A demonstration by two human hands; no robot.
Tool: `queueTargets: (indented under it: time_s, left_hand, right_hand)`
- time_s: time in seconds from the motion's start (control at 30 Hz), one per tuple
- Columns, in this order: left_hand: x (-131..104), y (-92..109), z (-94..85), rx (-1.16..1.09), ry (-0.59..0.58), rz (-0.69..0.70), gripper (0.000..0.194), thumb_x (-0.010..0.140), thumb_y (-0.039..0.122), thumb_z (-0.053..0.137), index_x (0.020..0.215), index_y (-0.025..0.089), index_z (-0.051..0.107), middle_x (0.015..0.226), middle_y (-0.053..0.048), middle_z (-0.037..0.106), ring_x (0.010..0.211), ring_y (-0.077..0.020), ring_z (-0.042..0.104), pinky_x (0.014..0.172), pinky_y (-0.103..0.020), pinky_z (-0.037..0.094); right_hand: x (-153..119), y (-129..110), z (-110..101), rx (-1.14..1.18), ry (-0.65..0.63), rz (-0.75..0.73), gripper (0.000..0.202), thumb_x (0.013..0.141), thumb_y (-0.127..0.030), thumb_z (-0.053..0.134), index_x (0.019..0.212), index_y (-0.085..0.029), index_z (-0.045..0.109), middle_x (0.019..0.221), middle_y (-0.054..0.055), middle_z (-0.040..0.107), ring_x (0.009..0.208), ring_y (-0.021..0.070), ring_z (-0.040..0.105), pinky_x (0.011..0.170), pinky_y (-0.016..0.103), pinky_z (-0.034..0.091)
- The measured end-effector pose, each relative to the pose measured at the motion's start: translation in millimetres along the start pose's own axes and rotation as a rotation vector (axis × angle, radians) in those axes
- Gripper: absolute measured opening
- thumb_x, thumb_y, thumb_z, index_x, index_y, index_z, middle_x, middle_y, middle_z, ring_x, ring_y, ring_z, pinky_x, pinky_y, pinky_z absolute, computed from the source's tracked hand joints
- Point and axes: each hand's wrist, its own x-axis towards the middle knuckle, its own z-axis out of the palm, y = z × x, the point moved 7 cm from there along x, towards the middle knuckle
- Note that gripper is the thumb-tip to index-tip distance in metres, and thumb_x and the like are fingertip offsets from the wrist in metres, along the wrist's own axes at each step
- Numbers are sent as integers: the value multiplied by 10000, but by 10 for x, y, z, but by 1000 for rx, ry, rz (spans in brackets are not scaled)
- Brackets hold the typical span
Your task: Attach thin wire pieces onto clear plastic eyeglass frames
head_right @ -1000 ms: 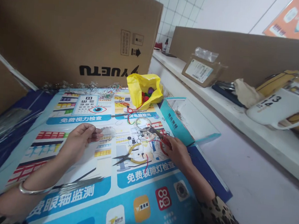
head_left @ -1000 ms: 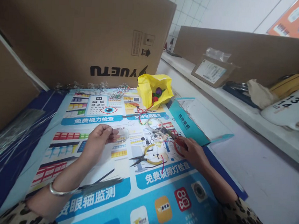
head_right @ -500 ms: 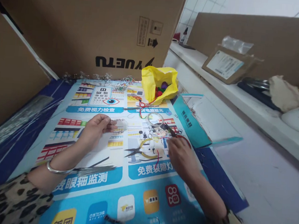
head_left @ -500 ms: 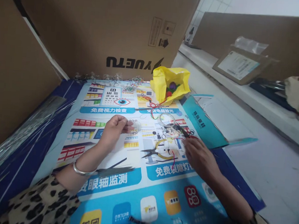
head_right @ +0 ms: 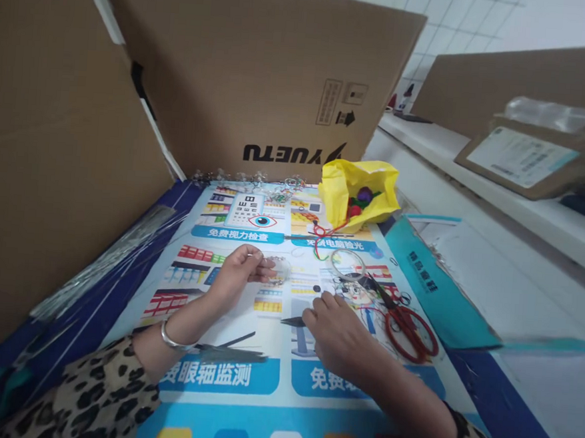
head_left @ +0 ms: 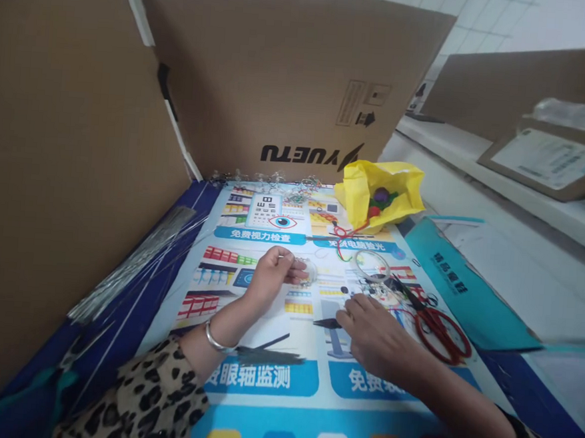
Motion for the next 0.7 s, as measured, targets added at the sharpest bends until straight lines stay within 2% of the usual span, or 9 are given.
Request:
queueTargets:
  time_s: [0.17, 0.27, 0.33, 0.4, 0.47, 0.53, 0.63, 0.7]
  left_hand:
    - [4, 9, -1, -5, 0, 7, 187, 766, 328, 549, 759, 175, 440, 693, -18, 657, 584, -151, 654, 542, -251, 489]
    - [3, 12, -2, 1, -6, -2, 178, 769, 322, 539, 762, 179, 433, 666, -15, 655, 547, -148, 645, 520, -246, 481]
    - [-4, 15, 3, -1, -19, -16, 166, 767, 308, 536, 760, 181, 429, 653, -15, 656, 525, -145, 638, 502, -238, 474]
    - [-15, 26, 2, -7, -26, -22, 156, 769, 300, 532, 758, 183, 430, 639, -14, 656, 500, -137, 626, 484, -228, 465]
    - [-20, 36, -4, -14, -28, -27, 144, 774, 293, 525, 757, 182, 434, 625, -13, 656, 479, -127, 615, 467, -215, 455]
    - [-14, 34, -14, -19, -26, -39, 136, 776, 286, 519, 751, 180, 439, 613, -13, 654, 463, -121, 608, 450, -203, 444]
    - [6, 20, -24, -25, -26, -63, 137, 776, 289, 515, 743, 174, 447, 602, -20, 653, 453, -124, 606, 436, -202, 436]
    - [16, 14, -26, -23, -29, -77, 148, 777, 296, 518, 738, 173, 447, 592, -23, 651, 449, -128, 606, 434, -205, 433]
  right_hand:
    - [15, 110, 56, 65, 97, 115, 225, 665, -30, 441, 811, -151, 562, 830, 100, 549, 808, 225, 471, 713, 348, 380]
    - [42, 171, -58, 234, 185, 188, 268, 700, 0, 386, 871, -139, 539, 873, 100, 541, 818, 200, 485, 699, 307, 401]
    - [109, 170, -171, 375, 212, 188, 245, 762, -42, 381, 946, -143, 508, 906, 91, 530, 812, 177, 491, 691, 284, 415]
    - [210, 140, -279, 447, 232, 162, 167, 819, -114, 389, 932, -161, 503, 901, 78, 527, 810, 171, 489, 701, 286, 419]
    - [308, 122, -360, 395, 294, 147, 129, 847, -183, 407, 904, -164, 522, 889, 80, 531, 832, 189, 481, 731, 318, 411]
    - [368, 128, -391, 249, 395, 156, 157, 846, -229, 438, 922, -149, 551, 884, 94, 539, 846, 215, 470, 751, 357, 394]
    - [376, 161, -332, -6, 525, 175, 206, 817, -233, 496, 976, -133, 582, 880, 103, 557, 845, 233, 466, 759, 382, 371]
    - [361, 185, -251, -115, 554, 166, 220, 803, -226, 526, 997, -143, 589, 882, 95, 566, 854, 234, 467, 768, 380, 359]
